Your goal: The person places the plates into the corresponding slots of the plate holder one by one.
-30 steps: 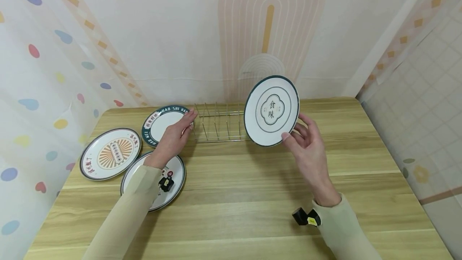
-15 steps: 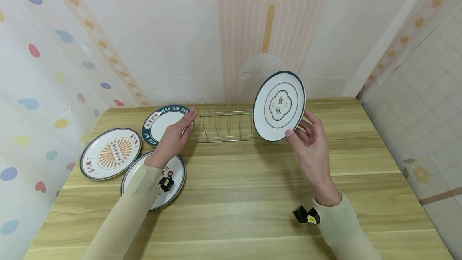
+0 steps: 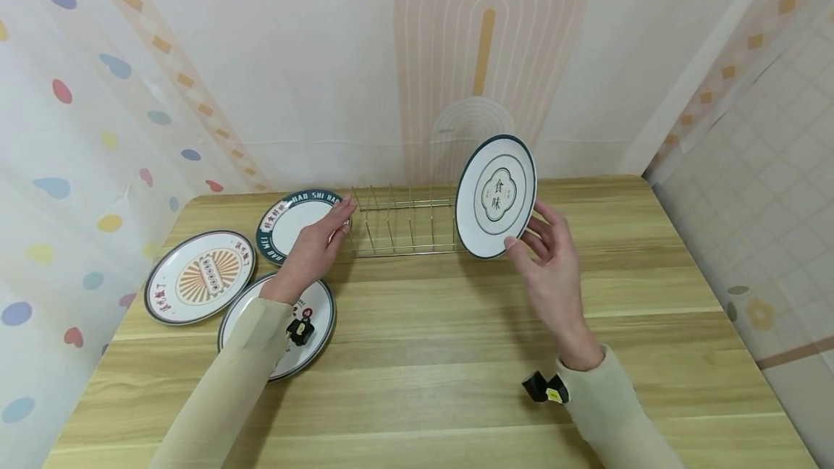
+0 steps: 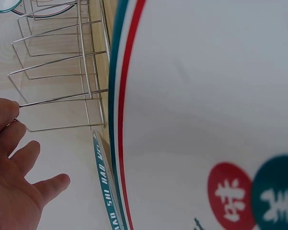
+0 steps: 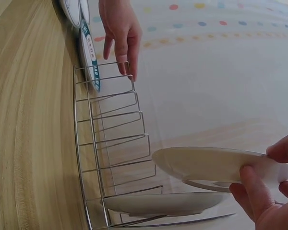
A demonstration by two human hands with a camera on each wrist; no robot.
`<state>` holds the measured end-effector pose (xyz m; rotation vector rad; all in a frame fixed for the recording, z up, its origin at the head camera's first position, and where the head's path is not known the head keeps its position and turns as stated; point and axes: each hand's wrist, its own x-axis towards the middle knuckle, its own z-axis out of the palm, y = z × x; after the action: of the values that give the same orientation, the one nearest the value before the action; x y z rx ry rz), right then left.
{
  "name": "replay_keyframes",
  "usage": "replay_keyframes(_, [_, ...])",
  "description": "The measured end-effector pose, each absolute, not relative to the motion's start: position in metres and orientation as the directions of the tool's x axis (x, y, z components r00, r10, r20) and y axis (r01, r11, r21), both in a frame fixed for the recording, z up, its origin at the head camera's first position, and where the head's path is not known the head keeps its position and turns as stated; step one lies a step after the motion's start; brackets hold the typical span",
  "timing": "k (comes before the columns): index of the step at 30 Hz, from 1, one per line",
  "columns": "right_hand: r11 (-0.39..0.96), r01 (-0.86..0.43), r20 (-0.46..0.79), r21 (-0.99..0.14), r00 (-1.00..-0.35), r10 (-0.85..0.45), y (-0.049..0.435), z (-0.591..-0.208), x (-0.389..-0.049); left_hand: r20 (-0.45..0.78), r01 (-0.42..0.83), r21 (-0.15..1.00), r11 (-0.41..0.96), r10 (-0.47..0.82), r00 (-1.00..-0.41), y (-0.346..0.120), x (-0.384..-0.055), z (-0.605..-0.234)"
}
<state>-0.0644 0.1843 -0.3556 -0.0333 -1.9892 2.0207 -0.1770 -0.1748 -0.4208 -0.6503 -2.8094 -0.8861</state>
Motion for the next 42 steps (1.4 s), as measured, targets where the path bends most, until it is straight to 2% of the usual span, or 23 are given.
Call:
replay_keyframes(12, [0.038,-0.200,0.203,-0.979,-0.954,0.221,0.176,-0.360,-0.071,0.251,0.439,0.515,0.736,0.360,-0.898,-0.174,-0.178,-0.421])
replay_keyframes(31, [0.172,-0.197,0.231,-0.965,-0.950,0.208,0.162,-0.373,-0.086,0.252,0.442,0.523,0.729,0.363,-0.897,-0.175,-0.178,-0.421])
replay_keyframes(42, [0.281,-0.248,0.312,-0.927,-0.926,0.213,0.152,-0.382,-0.092,0.247,0.432,0.517,0.739,0.354,-0.902,-0.174,-0.177,-0.420])
